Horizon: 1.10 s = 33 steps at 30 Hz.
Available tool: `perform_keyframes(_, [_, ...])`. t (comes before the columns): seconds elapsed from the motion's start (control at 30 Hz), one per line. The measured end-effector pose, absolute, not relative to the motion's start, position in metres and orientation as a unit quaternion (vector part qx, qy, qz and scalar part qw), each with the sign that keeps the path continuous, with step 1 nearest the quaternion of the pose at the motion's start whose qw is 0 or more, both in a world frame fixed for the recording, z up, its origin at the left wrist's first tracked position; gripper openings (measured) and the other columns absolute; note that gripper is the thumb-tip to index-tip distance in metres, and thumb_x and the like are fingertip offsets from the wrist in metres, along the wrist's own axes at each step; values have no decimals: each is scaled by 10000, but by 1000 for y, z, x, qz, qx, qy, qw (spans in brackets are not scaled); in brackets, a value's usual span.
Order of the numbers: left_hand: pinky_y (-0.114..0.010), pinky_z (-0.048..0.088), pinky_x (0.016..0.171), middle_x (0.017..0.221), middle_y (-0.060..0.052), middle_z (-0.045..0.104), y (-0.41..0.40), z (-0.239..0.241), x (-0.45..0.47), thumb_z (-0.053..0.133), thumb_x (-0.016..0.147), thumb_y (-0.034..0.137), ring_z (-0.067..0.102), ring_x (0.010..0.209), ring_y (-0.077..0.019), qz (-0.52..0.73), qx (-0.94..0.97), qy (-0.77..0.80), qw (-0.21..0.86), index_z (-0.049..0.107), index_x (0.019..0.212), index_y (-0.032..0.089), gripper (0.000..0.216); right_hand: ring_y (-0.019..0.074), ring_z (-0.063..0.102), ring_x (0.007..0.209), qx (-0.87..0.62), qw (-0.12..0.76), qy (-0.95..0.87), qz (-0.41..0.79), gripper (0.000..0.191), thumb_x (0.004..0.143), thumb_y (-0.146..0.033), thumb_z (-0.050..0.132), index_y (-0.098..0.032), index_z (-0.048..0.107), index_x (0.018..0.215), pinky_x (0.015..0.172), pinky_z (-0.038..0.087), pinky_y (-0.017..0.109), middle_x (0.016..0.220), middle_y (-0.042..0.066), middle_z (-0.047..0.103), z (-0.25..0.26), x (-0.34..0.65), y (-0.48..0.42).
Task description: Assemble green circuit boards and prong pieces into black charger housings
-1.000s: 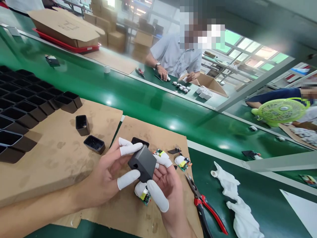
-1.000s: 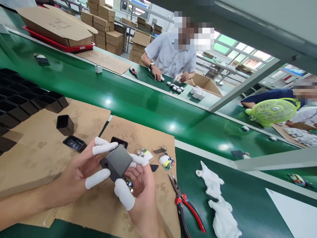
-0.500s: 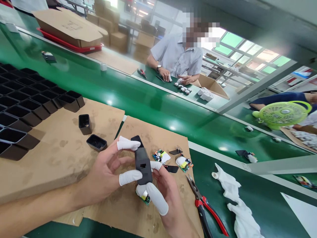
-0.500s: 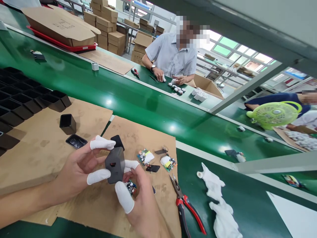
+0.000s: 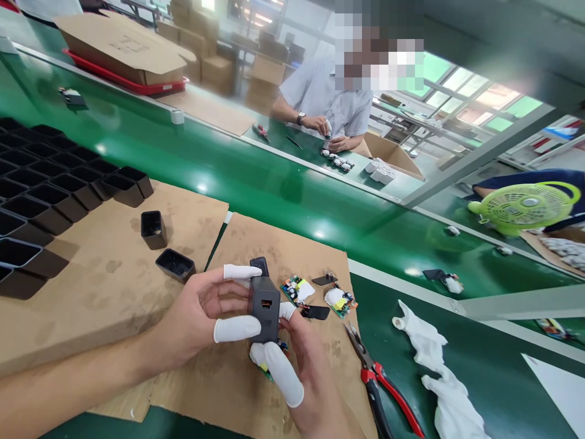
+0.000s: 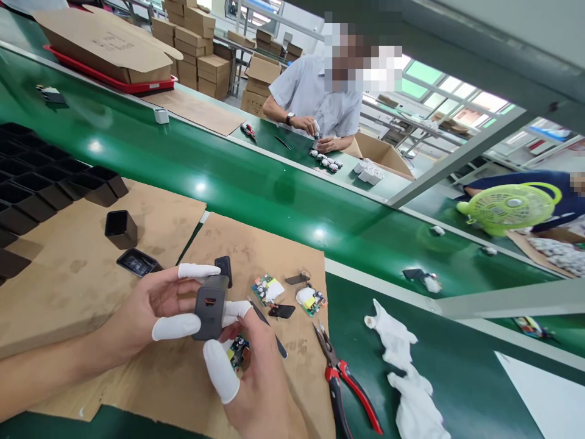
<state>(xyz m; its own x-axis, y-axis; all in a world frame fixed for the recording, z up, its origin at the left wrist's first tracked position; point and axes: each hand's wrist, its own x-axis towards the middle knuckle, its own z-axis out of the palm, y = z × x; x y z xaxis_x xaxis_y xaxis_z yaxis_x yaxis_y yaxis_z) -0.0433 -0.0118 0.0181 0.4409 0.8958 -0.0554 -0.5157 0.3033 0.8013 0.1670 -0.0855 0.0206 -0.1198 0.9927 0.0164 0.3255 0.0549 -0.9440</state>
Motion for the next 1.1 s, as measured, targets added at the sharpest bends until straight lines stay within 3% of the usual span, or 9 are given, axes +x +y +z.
perform_keyframes(0.17, [-359, 754, 974, 1228, -93, 904, -10, 16, -43, 1092, 783, 240, 895, 1111, -293, 451, 352, 221, 790, 840, 1327, 266, 600, 248, 738, 963, -542, 373, -649, 382, 260, 1080, -490, 744, -318, 747, 1275, 920, 628, 338, 1061, 37, 775, 28, 168, -84])
perform_keyframes(0.37, [-381, 749, 1004, 1278, -99, 895, -9, 12, -43, 1089, 789, 235, 889, 1135, -303, 453, 352, 215, 790, 850, 1314, 262, 578, 271, 761, 942, -549, 380, -660, 345, 234, 1059, -457, 734, -286, 727, 1219, 847, 659, 354, 1026, 57, 785, 30, 167, -84])
perform_keyframes(0.57, [-429, 730, 1063, 1291, -93, 880, -12, 14, -44, 1067, 814, 251, 870, 1171, -317, 464, 380, 233, 766, 840, 1367, 286, 599, 235, 763, 869, -548, 371, -683, 310, 148, 1023, -365, 673, -303, 691, 1157, 754, 630, 334, 988, 15, 765, 37, 162, -80])
perform_keyframes(0.7, [-440, 668, 1168, 1471, -101, 805, -18, 15, -44, 992, 914, 341, 789, 1345, -334, 460, 414, 284, 732, 801, 1446, 316, 566, 238, 720, 790, -566, 380, -718, 138, 299, 940, -291, 702, -272, 655, 1235, 695, 584, 352, 927, 13, 745, 35, 155, -70])
perform_keyframes(0.8, [-437, 657, 1162, 1465, -106, 803, -19, 14, -44, 990, 907, 406, 759, 1376, -347, 425, 404, 326, 741, 780, 1463, 301, 604, 241, 674, 766, -551, 403, -730, -6, 395, 910, -343, 839, -264, 644, 1244, 709, 564, 368, 896, 12, 736, 31, 156, -67])
perform_keyframes(0.87, [-443, 652, 1146, 1404, -120, 824, -18, 14, -43, 994, 891, 458, 771, 1327, -345, 400, 380, 345, 759, 792, 1417, 261, 597, 232, 681, 783, -550, 418, -722, 26, 398, 898, -352, 903, -274, 659, 1202, 720, 571, 350, 899, 1, 734, 29, 160, -68])
perform_keyframes(0.97, [-406, 647, 1091, 1328, -119, 832, -18, 16, -43, 1004, 868, 505, 784, 1229, -304, 381, 341, 332, 793, 793, 1342, 238, 583, 225, 727, 845, -568, 438, -664, 211, 363, 907, -378, 931, -279, 698, 1169, 783, 625, 336, 925, -3, 739, 28, 167, -72])
perform_keyframes(1.1, [-338, 641, 972, 1123, -79, 800, -22, 22, -41, 980, 903, 498, 764, 1018, -221, 356, 317, 265, 838, 782, 1295, 228, 515, 309, 787, 1169, -544, 484, -543, 419, 600, 828, -508, 1030, -266, 768, 1311, 980, 678, 398, 1245, 103, 816, 24, 167, -73])
